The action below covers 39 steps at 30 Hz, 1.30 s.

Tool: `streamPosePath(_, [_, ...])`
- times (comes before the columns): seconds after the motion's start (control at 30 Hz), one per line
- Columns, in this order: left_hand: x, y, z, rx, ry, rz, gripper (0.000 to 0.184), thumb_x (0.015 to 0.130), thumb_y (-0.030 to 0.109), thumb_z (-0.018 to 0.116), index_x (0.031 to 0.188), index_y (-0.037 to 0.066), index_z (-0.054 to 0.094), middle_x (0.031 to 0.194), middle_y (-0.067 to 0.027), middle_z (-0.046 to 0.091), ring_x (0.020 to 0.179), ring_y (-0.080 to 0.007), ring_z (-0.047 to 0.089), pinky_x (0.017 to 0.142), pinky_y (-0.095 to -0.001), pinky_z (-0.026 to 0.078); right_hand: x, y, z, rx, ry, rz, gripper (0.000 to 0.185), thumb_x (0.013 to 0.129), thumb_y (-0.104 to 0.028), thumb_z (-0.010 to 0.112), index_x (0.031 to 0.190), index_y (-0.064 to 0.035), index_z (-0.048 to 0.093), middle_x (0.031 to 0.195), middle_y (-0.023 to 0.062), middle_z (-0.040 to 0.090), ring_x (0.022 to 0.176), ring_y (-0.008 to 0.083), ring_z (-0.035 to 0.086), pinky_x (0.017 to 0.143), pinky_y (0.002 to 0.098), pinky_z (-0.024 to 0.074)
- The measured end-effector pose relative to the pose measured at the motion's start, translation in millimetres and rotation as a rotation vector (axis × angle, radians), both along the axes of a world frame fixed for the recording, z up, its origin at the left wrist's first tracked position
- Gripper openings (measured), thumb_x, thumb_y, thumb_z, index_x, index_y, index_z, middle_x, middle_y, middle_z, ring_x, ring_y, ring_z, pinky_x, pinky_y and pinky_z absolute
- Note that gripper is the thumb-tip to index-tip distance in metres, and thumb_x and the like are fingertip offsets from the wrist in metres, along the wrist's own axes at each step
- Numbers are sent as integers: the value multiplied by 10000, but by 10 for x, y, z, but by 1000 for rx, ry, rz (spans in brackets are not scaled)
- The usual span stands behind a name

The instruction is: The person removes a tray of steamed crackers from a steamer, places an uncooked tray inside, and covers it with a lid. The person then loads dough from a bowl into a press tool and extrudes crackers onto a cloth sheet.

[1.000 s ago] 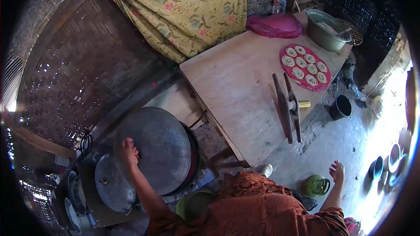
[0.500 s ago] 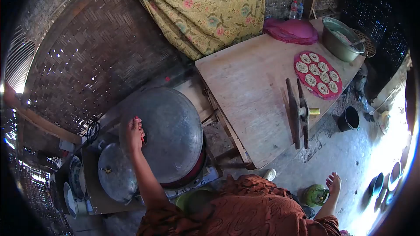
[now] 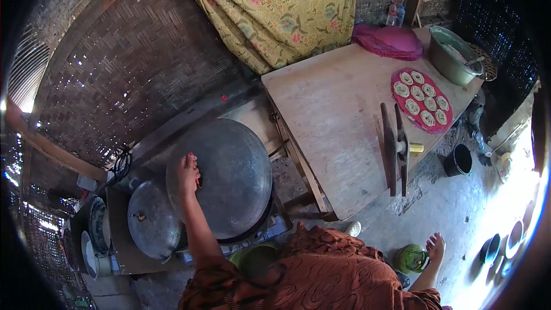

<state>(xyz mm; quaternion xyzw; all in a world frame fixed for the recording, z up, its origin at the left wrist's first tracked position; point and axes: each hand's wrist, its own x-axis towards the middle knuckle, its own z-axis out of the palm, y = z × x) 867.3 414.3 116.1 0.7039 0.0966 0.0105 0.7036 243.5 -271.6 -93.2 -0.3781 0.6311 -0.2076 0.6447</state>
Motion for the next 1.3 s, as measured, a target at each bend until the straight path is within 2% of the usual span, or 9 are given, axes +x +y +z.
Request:
streamPosePath(0.33, [24, 166, -1035, 97, 189, 1, 192, 965, 258, 471, 885, 89, 516, 629, 30, 406, 445, -57, 346, 372, -219, 284, -121, 118, -83, 49, 33, -32, 355, 891, -413, 566, 1089, -123, 518, 931, 91, 553, 614, 217, 533, 498, 333, 433])
streamPosePath(0.43, [50, 174, -1145, 135, 200, 16, 181, 963, 249, 472, 896, 89, 522, 630, 29, 406, 448, -60, 346, 374, -225, 285, -105, 126, 9, 70, 66, -42, 358, 894, -403, 564, 1103, -117, 509, 935, 98, 553, 617, 224, 532, 491, 332, 434])
streamPosePath(0.5, [39, 201, -1187, 147, 201, 46, 176, 963, 243, 472, 898, 88, 524, 629, 28, 405, 448, -60, 346, 374, -227, 284, -164, 77, -34, 79, 49, 4, 363, 888, -380, 573, 1135, -122, 503, 1003, 97, 538, 740, 250, 536, 536, 380, 467])
streamPosePath(0.8, [83, 292, -1356, 118, 209, 28, 154, 949, 212, 482, 876, 86, 531, 629, 30, 403, 442, -60, 352, 365, -232, 280, -160, 124, 4, 99, 32, 11, 379, 877, -362, 595, 1145, -109, 505, 1008, 108, 548, 733, 248, 541, 540, 347, 479])
streamPosePath(1.17, [113, 306, -1415, 189, 177, 7, 224, 954, 277, 476, 906, 68, 536, 626, 24, 400, 452, -68, 363, 380, -240, 304, -98, 133, 154, 50, 104, 43, 395, 886, -384, 567, 1151, -98, 502, 1003, 101, 550, 751, 250, 543, 545, 346, 456])
streamPosePath(1.27, [116, 331, -1453, 126, 187, 13, 226, 945, 290, 496, 926, 70, 541, 618, 34, 390, 456, -63, 351, 382, -231, 296, -45, 95, 119, 42, 91, 63, 386, 890, -380, 560, 1144, -95, 502, 986, 104, 550, 744, 252, 547, 549, 350, 453])
streamPosePath(1.3, [117, 327, -1455, 194, 185, 7, 225, 940, 296, 502, 927, 75, 545, 616, 38, 388, 459, -59, 349, 382, -225, 288, -54, 84, 127, 38, 86, 84, 381, 892, -376, 558, 1141, -94, 502, 976, 105, 550, 739, 254, 550, 550, 353, 453])
